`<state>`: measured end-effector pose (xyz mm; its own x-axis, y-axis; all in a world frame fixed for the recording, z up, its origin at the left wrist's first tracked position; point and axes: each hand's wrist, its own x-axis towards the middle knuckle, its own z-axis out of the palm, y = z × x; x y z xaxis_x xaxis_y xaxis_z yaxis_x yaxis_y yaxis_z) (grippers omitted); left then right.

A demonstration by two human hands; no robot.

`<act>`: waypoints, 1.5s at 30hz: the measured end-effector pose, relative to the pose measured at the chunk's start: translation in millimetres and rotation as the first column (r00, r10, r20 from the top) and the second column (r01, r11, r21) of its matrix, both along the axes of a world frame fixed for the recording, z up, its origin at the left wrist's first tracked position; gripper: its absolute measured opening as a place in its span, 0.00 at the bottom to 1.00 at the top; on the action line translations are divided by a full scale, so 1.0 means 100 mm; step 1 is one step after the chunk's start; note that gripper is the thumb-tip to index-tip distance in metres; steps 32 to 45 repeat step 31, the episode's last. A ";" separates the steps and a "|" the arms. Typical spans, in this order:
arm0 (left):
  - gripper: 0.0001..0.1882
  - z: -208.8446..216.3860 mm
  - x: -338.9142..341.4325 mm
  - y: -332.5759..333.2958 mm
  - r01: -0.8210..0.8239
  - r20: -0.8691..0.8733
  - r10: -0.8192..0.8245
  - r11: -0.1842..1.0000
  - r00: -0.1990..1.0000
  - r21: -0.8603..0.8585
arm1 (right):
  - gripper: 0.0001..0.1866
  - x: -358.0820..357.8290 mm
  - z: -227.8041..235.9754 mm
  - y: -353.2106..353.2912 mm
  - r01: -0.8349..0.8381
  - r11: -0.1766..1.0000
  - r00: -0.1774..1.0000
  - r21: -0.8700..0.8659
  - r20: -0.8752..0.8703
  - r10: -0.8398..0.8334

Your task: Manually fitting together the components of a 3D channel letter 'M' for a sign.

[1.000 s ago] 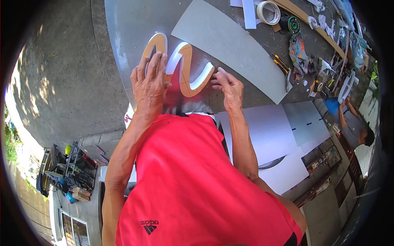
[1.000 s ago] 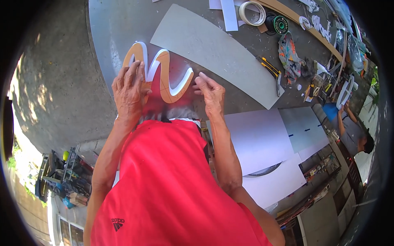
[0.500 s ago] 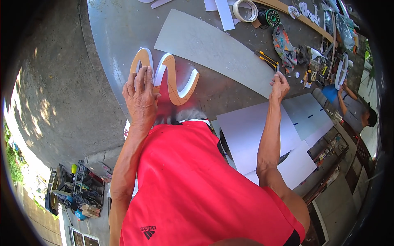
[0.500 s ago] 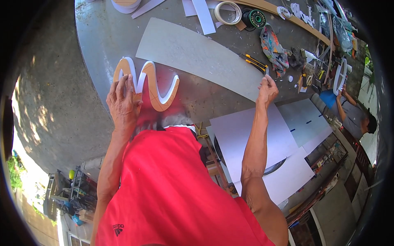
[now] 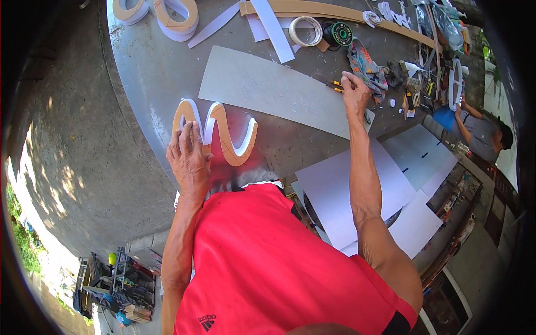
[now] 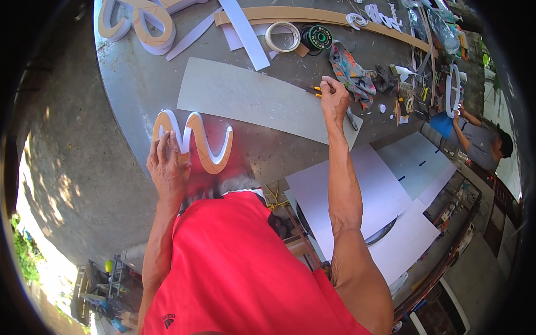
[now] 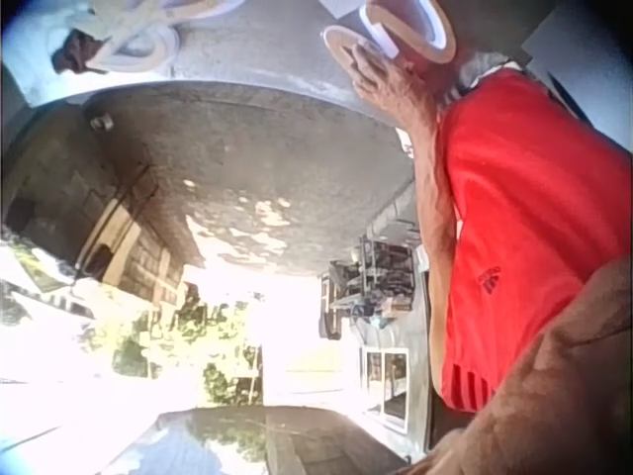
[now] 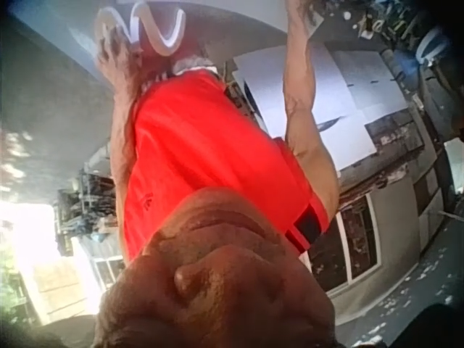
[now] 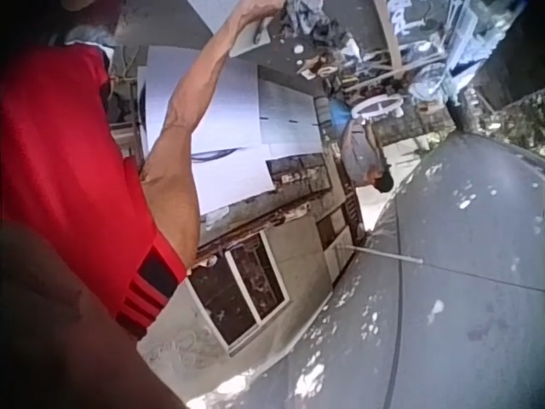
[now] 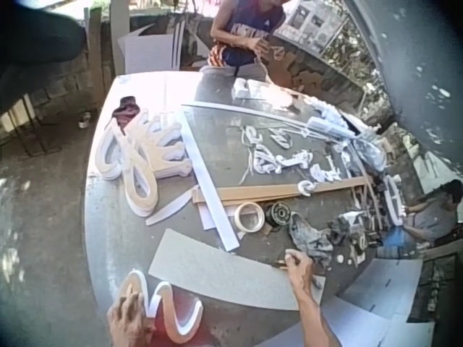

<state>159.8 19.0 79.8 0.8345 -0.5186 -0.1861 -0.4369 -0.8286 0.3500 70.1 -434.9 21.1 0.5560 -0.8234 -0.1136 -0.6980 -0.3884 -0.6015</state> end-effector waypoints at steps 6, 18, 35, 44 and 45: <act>0.54 -0.04 -0.01 -0.03 0.034 0.026 -0.035 0.999 0.999 0.035 | 0.15 -0.14 0.00 -0.74 0.091 0.966 0.995 -0.242 -0.026 -0.100; 0.53 0.01 -0.04 -0.04 0.055 0.101 -0.062 0.996 0.993 0.074 | 0.21 -0.85 -0.39 -1.72 0.113 0.869 0.980 -0.482 -0.090 -0.177; 0.53 -0.04 0.02 -0.05 0.062 -0.013 -0.061 0.995 0.998 0.076 | 0.31 -2.20 -0.21 -3.81 0.173 0.955 0.815 -0.242 -0.509 -0.277; 0.53 -0.04 0.02 -0.05 0.062 -0.013 -0.061 0.995 0.998 0.076 | 0.31 -2.20 -0.21 -3.81 0.173 0.955 0.815 -0.242 -0.509 -0.277; 0.53 -0.04 0.02 -0.05 0.062 -0.013 -0.061 0.995 0.998 0.076 | 0.31 -2.20 -0.21 -3.81 0.173 0.955 0.815 -0.242 -0.509 -0.277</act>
